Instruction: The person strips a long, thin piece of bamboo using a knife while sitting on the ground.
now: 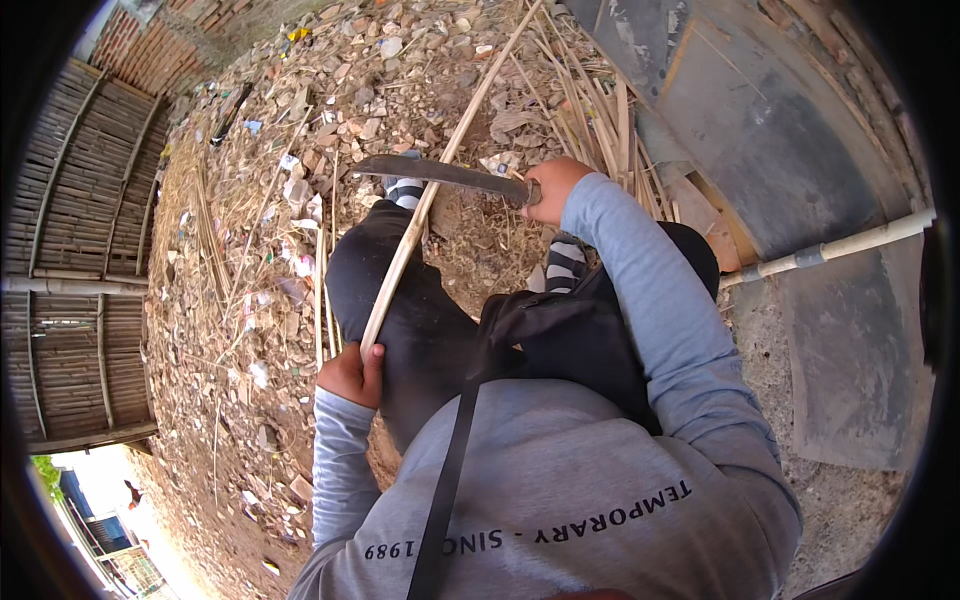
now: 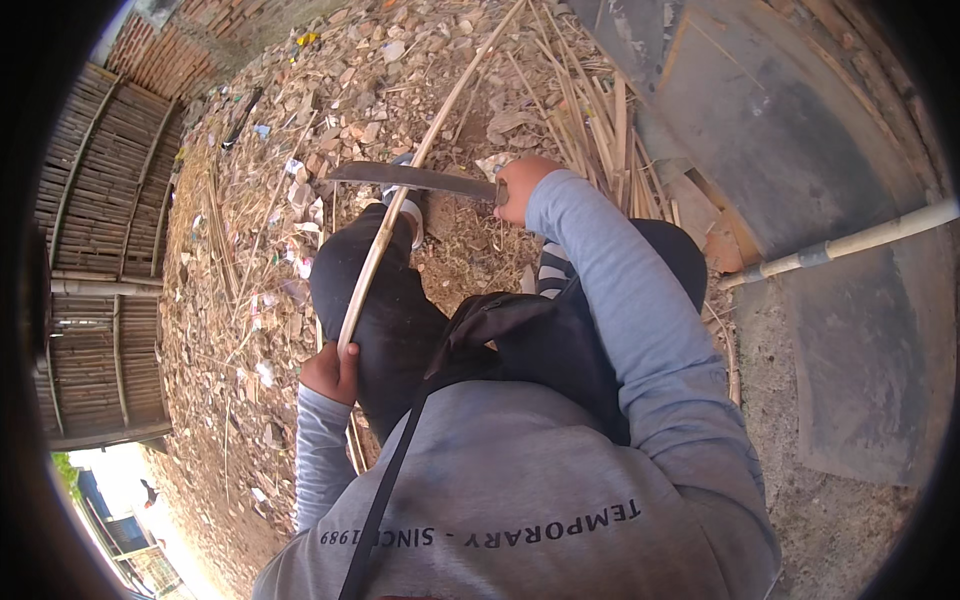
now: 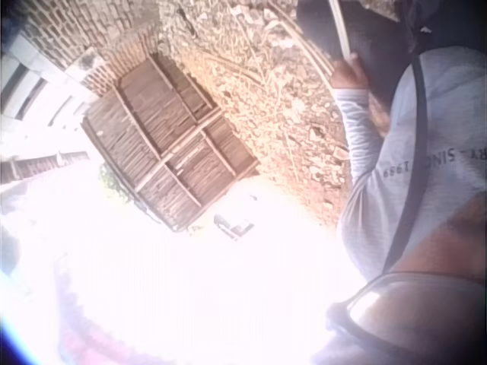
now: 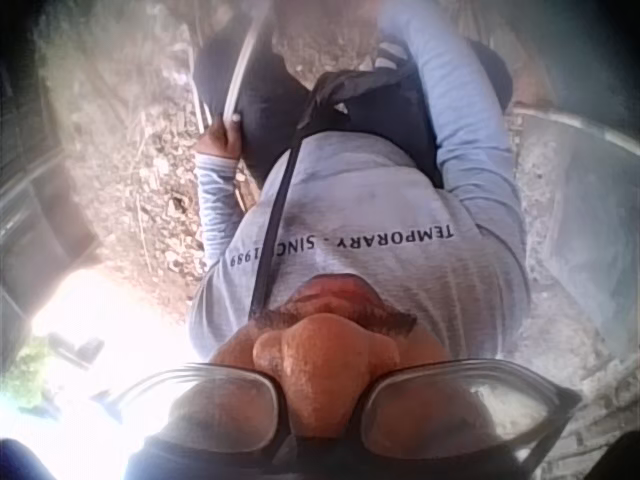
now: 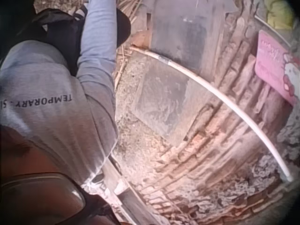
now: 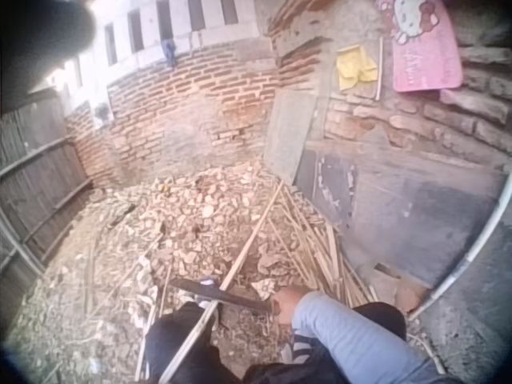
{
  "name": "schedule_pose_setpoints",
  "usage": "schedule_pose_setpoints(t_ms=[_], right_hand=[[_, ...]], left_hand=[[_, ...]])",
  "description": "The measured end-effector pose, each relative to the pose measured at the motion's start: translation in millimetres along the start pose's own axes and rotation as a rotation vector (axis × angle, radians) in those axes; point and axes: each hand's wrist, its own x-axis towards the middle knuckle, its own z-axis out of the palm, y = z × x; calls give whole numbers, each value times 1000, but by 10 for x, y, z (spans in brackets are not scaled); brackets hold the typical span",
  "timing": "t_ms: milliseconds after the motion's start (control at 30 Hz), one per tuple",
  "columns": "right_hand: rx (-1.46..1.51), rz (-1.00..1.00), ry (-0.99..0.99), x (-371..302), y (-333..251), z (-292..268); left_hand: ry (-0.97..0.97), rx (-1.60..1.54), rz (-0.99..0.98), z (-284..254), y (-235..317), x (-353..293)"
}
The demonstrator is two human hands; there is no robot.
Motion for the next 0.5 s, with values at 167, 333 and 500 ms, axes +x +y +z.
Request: schedule_pose_setpoints(t_ms=[167,333,500], right_hand=[[71,-10,-23,3,-54,44],[58,-15,-12,-18,-67,47],[54,-23,17,-19,-27,54]], left_hand=[[-3,-10,-15,8,-20,-12],[0,-27,-8,31,-45,-15],[7,-25,2,30,-51,-7]])
